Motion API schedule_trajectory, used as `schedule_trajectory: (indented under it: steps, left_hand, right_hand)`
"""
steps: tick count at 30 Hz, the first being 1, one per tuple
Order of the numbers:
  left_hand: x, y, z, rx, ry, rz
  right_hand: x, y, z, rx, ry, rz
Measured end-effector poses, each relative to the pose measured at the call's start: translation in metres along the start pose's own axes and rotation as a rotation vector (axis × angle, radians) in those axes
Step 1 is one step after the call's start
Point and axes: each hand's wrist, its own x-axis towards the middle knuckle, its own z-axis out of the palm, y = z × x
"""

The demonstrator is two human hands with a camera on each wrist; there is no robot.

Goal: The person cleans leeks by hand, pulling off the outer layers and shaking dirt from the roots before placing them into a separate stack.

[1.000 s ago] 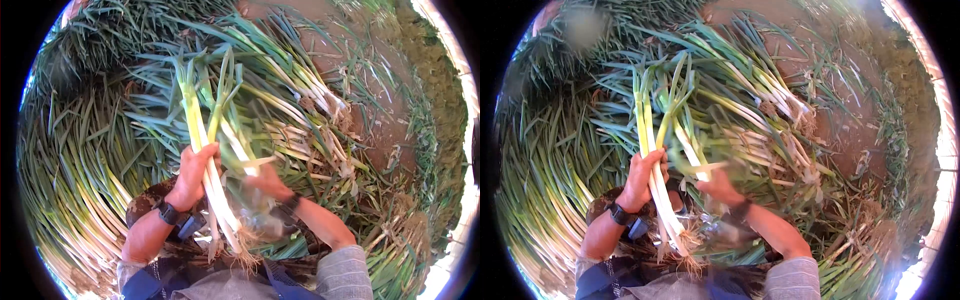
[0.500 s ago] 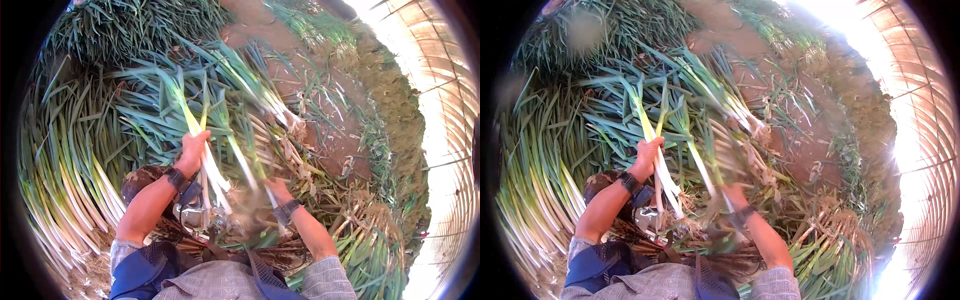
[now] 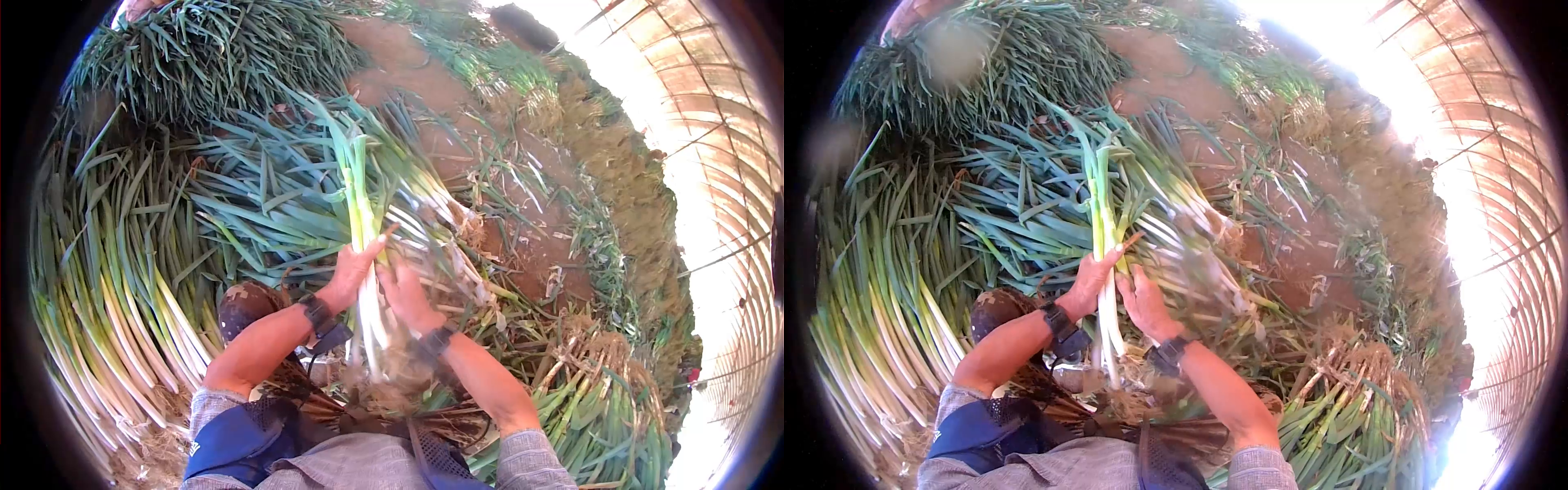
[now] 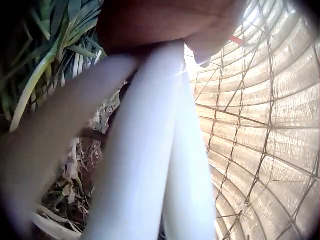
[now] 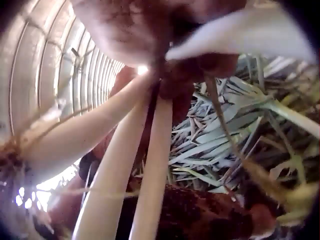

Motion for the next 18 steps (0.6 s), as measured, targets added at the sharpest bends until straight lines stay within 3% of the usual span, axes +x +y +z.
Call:
schedule_trajectory:
  steps: [2,3,4,6,7,10,11,13,16,18]
  left_hand:
    - [0.019,-0.015,-0.009,0.103,0.063,0.058]
    - [0.022,-0.008,-0.006,0.213,0.117,0.122]
    - [0.026,0.002,-0.007,0.224,0.182,0.095]
    - [0.062,0.004,-0.028,0.022,0.196,0.087]
    - [0.070,0.013,-0.038,0.078,0.253,0.057]
    - [0.064,0.021,-0.035,-0.144,0.128,0.104]
    - [0.059,0.018,-0.031,-0.131,0.119,0.096]
    - [0.042,0.010,-0.022,-0.123,0.012,-0.003]
    - [0.027,0.011,-0.016,-0.053,-0.013,-0.021]
    - [0.033,0.020,-0.023,-0.032,0.019,0.000]
  right_hand:
    - [-0.001,0.001,-0.003,-0.150,-0.115,0.118]
    - [-0.005,-0.011,-0.011,-0.168,-0.301,0.359]
    - [-0.014,-0.016,-0.016,-0.163,-0.288,0.369]
    - [-0.054,-0.021,-0.021,0.189,-0.387,0.329]
    - [-0.070,-0.027,-0.018,0.307,-0.264,0.270]
    - [-0.066,-0.037,-0.036,0.263,-0.319,0.467]
    - [-0.063,-0.035,-0.034,0.317,-0.276,0.280]
    - [-0.049,-0.054,-0.030,0.434,-0.199,0.218]
    - [-0.018,-0.030,-0.025,0.034,-0.279,0.297]
    - [-0.036,-0.023,-0.012,-0.036,-0.262,0.034]
